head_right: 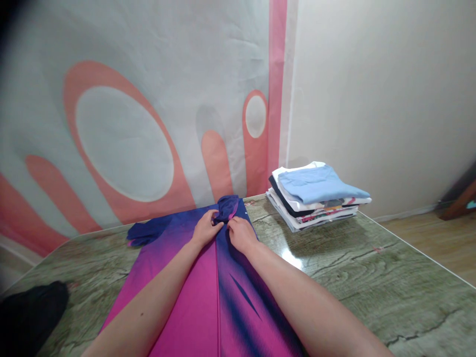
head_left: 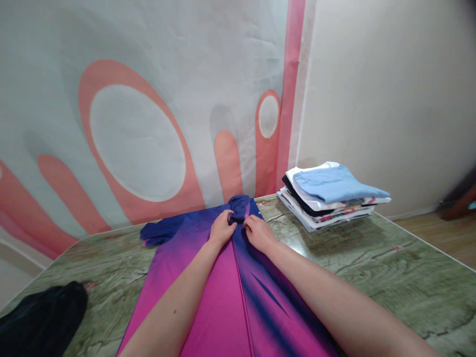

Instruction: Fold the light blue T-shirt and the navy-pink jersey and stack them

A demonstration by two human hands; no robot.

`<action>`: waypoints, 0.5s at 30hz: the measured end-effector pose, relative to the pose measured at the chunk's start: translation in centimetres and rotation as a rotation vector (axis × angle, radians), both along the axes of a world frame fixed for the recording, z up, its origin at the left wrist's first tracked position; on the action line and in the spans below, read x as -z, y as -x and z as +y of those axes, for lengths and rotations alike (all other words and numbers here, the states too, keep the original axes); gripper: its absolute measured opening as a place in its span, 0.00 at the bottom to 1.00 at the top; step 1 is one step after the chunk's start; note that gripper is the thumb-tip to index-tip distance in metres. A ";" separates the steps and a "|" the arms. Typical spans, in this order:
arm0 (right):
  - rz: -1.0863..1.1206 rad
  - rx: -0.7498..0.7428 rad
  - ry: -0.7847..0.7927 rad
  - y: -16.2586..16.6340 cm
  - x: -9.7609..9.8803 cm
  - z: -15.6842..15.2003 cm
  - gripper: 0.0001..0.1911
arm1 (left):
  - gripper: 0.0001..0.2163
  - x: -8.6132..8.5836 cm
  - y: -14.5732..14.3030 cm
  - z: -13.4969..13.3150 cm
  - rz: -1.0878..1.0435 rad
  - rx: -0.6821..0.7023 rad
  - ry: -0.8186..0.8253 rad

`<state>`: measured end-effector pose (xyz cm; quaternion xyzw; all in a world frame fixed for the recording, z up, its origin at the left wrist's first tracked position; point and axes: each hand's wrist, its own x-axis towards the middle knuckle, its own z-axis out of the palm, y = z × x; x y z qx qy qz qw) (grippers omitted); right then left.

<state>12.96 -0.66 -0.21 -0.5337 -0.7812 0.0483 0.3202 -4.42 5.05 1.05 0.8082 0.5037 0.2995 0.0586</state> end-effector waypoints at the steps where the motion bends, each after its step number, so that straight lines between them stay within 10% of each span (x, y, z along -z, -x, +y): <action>1: 0.014 0.030 -0.007 0.0 -0.1 0.0 0.12 | 0.18 0.0 -0.2 0.0 0.002 -0.008 0.005; 7: 0.058 0.057 -0.117 0.1 -1.1 -0.8 0.26 | 0.14 -0.1 0.4 1.0 0.076 0.113 0.127; 15: -0.120 -0.142 0.035 0.4 -1.7 -1.4 0.20 | 0.12 -1.7 0.7 8.4 0.050 -0.187 0.190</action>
